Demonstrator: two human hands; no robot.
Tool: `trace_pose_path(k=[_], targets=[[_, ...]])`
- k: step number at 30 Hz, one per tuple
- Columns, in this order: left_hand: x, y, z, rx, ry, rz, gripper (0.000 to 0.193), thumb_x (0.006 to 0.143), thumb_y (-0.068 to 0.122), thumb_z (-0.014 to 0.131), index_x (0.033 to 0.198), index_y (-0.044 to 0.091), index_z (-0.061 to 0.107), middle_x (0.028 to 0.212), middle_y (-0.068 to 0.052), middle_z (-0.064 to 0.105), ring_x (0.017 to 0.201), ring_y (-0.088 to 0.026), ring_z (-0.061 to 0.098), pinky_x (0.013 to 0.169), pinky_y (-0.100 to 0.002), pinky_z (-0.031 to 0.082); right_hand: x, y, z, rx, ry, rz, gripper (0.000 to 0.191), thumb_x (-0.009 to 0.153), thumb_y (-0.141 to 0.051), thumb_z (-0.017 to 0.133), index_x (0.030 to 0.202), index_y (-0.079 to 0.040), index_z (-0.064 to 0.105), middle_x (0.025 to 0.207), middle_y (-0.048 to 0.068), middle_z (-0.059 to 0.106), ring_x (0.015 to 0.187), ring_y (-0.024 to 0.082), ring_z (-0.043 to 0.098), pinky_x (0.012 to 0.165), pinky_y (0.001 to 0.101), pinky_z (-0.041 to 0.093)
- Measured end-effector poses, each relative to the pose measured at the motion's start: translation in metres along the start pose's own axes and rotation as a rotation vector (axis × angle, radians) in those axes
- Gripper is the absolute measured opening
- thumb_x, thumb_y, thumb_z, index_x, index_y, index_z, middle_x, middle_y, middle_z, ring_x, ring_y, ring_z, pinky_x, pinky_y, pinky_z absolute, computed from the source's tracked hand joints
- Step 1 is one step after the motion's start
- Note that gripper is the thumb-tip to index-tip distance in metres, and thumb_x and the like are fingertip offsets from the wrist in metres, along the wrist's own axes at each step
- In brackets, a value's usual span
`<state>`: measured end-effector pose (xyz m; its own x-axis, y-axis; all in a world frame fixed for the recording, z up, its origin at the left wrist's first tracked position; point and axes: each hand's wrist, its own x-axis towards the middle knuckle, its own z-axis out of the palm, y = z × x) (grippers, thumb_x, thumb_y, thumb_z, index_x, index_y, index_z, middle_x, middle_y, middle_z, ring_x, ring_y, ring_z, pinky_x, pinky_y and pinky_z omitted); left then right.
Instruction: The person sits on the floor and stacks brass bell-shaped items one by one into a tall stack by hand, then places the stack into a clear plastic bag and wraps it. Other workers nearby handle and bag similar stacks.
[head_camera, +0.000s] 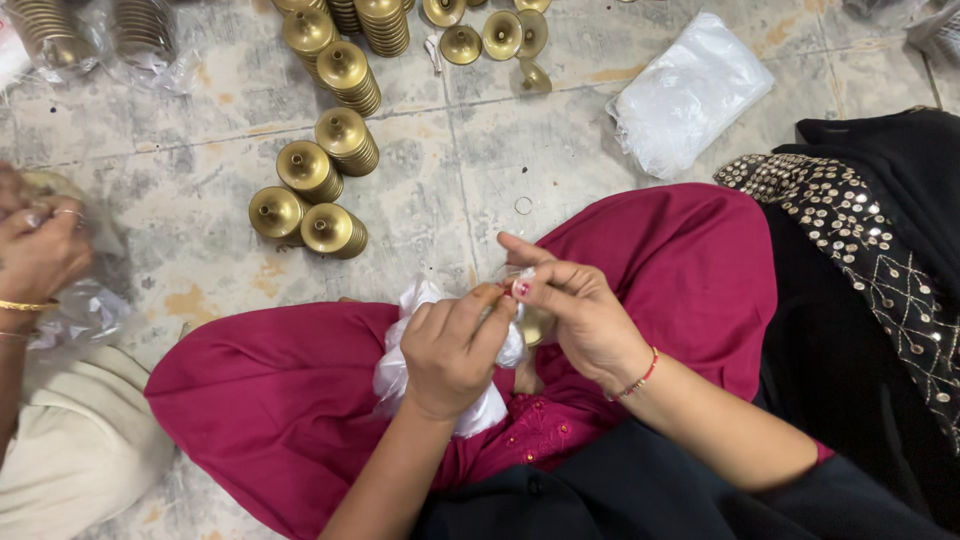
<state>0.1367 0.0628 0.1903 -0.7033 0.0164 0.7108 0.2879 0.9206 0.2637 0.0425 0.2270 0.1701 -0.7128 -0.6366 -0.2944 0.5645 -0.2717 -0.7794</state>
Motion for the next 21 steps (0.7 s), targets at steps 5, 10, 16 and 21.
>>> trace_pose_path(k=[5, 10, 16, 21], targets=[[-0.001, -0.009, -0.013, -0.039, -0.14, -0.003, 0.025, 0.08, 0.007, 0.073, 0.105, 0.005, 0.076, 0.112, -0.005, 0.073, 0.08, -0.019, 0.064, 0.065, -0.035, 0.048, 0.006, -0.009, 0.002, -0.318, 0.221, -0.312, 0.008, 0.091, -0.007, 0.071, 0.085, -0.005, 0.075, 0.163, 0.007, 0.047, 0.13, 0.026, 0.057, 0.106, 0.0405, 0.043], [-0.008, -0.022, -0.007, -1.029, -0.25, -0.518, 0.02, 0.086, -0.001, 0.071, 0.107, 0.0, 0.07, 0.121, -0.008, 0.07, 0.106, -0.017, 0.071, 0.088, -0.031, 0.061, 0.001, 0.0, 0.012, -1.091, 0.238, -0.721, 0.004, 0.082, -0.003, 0.074, 0.086, -0.005, 0.074, 0.147, 0.011, 0.056, 0.135, 0.035, 0.053, 0.115, 0.0512, 0.034], [-0.015, -0.042, 0.01, -1.463, -0.344, -1.281, 0.021, 0.101, 0.016, 0.063, 0.095, -0.003, 0.07, 0.095, -0.009, 0.078, 0.09, -0.016, 0.072, 0.081, -0.029, 0.061, 0.005, 0.01, -0.002, -0.588, 0.032, -0.342, 0.003, 0.087, -0.002, 0.074, 0.088, -0.003, 0.071, 0.143, 0.016, 0.061, 0.127, 0.023, 0.064, 0.104, 0.0347, 0.053], [-0.015, -0.039, 0.014, -1.379, -0.499, -1.518, 0.02, 0.098, 0.017, 0.065, 0.098, -0.002, 0.072, 0.088, -0.008, 0.075, 0.075, -0.014, 0.068, 0.064, -0.031, 0.057, 0.001, 0.014, -0.013, -0.168, -0.023, 0.024, 0.006, 0.084, 0.002, 0.074, 0.081, -0.003, 0.074, 0.145, 0.016, 0.062, 0.122, 0.02, 0.063, 0.103, 0.0359, 0.05]])
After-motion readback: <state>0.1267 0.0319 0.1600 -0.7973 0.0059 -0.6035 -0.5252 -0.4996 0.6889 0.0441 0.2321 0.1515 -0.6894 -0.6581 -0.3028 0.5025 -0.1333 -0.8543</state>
